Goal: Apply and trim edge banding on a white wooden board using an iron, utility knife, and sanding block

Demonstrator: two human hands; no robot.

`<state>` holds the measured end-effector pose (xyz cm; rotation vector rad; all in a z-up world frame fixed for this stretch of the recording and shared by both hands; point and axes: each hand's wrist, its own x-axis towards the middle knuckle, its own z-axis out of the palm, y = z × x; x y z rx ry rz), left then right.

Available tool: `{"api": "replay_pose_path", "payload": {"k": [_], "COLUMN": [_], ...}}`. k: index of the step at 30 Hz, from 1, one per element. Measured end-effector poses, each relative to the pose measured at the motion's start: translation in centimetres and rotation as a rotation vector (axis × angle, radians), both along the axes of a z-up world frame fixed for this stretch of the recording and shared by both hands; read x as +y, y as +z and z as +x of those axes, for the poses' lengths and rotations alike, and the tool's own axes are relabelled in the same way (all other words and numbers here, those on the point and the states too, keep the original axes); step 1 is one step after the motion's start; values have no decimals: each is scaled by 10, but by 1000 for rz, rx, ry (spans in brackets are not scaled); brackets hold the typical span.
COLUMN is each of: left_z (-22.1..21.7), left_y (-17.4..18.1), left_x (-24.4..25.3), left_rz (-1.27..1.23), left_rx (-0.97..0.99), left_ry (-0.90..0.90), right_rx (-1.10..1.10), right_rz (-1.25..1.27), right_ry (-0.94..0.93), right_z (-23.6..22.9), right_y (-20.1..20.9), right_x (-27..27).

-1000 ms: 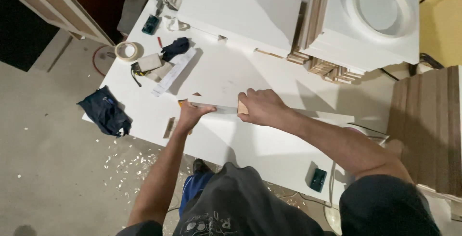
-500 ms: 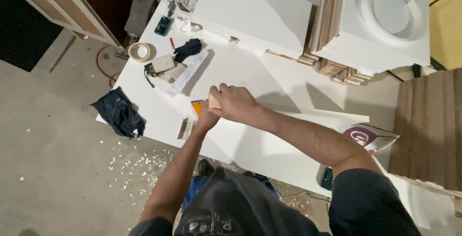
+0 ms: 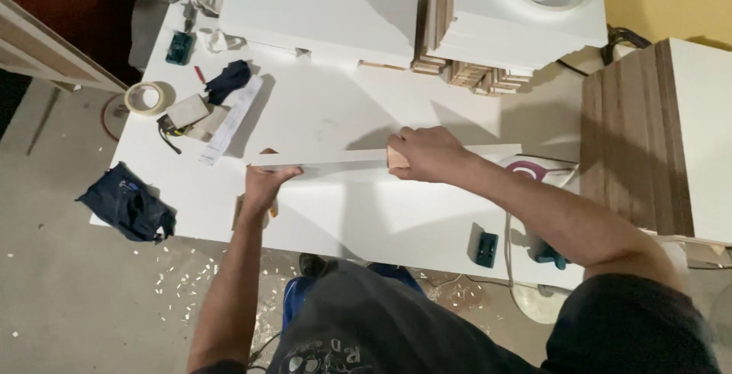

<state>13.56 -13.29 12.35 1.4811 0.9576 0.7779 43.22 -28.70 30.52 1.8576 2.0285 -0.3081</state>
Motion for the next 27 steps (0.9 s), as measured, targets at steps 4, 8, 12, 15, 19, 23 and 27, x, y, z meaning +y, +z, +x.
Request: {"api": "replay_pose_path", "payload": {"k": [4, 8, 12, 15, 19, 23, 27], "left_z": [0, 1, -12, -11, -13, -17, -13], "left_y": [-2, 6, -55, -53, -79, -68, -82], "left_x": [2, -7, 18, 18, 30, 22, 29], "left_rz": [0, 4, 74, 38, 23, 25, 22], "left_rx": [-6, -78, -142, -220, -268, -267, -268], "left_ry": [-5, 12, 10, 9, 12, 21, 63], "right_rx": [-29, -64, -106, -167, -194, -90, -85], "right_rz": [9, 3, -52, -32, -82, -79, -72], "right_ry": [-25, -61, -229, -196, -160, -237, -155], "right_z": [67, 119, 168, 181, 220, 205, 202], "right_y": [4, 18, 8, 31, 27, 39, 13], "right_x": [-46, -89, -123, -141, -161, -147, -121]}}
